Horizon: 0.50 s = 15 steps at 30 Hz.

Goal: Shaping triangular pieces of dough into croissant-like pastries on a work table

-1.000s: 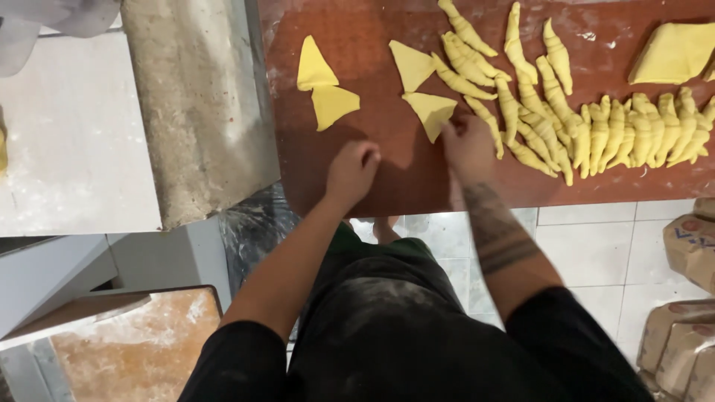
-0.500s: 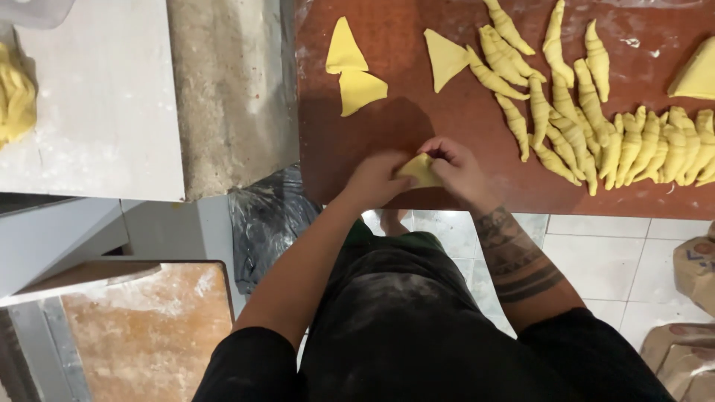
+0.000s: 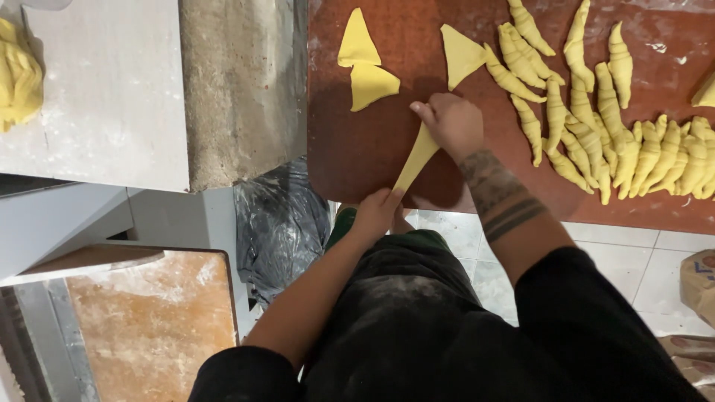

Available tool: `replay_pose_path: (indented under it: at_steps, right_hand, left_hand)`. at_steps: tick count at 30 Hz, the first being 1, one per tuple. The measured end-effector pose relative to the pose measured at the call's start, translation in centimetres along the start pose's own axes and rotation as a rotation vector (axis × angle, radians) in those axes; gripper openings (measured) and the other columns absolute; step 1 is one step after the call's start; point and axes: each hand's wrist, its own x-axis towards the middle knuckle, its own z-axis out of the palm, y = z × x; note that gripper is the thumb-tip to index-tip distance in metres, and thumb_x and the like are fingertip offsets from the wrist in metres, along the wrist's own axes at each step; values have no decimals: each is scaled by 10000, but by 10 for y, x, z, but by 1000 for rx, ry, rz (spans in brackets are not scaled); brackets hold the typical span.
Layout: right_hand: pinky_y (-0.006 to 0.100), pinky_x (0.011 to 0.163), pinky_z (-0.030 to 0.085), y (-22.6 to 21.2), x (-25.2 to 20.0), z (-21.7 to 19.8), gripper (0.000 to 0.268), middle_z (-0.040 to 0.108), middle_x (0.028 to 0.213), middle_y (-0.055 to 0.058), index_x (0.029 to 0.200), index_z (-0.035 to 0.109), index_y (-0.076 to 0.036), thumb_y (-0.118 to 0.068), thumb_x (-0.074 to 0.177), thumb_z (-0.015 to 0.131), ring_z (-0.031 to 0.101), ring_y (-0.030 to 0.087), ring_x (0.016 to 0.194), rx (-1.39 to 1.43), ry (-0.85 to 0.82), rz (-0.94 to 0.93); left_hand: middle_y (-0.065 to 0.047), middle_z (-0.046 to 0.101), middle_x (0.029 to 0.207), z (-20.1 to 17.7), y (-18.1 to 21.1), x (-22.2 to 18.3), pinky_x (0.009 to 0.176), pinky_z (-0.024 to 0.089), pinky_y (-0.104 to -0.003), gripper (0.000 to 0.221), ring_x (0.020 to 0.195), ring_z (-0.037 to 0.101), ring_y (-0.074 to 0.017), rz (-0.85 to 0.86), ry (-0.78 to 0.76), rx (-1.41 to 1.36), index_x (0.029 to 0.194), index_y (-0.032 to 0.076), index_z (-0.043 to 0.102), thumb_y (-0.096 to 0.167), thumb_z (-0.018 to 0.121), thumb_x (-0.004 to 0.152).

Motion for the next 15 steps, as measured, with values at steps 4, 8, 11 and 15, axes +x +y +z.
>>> replay_pose_path:
  at_steps: [4, 8, 11, 15]
  right_hand:
    - [369, 579, 535, 1, 24, 14, 560, 564, 662, 23, 735, 551, -171, -604, 1090, 560, 662, 242, 635, -147, 168, -208]
    - [286, 551, 509, -4, 43, 19, 508, 467, 666, -22, 710, 488, -213, -556, 1034, 675, 606, 169, 591, -262, 462, -437]
    - [344, 561, 485, -8, 47, 20, 476, 503, 744, 2, 751, 534, -168, -505, 1037, 709, 576, 215, 661, -219, 350, -448]
    - [490, 679, 486, -14, 52, 18, 486, 617, 917, 112, 885, 591, -77, -533, 1035, 670, 593, 352, 829, -135, 56, -169]
  left_hand:
    - [-60, 644, 601, 13, -23, -9, 550, 529, -308, 479, 579, 633, -200, 50, -54, -288, 886, 72, 694, 430, 464, 1106]
    - [-98, 663, 646, 18, -15, -19, 487, 515, -247, 282, 520, 613, -147, 6, -90, -561, 1075, -16, 672, 208, 499, 1068]
    - [-130, 666, 647, 15, 4, -12, 512, 501, -284, 341, 531, 598, -185, -120, -78, -575, 1000, -5, 678, 291, 517, 1052]
    - [-128, 701, 792, 16, 38, -2, 520, 429, -288, 298, 541, 559, -175, -265, -46, -607, 907, 22, 624, 274, 490, 994]
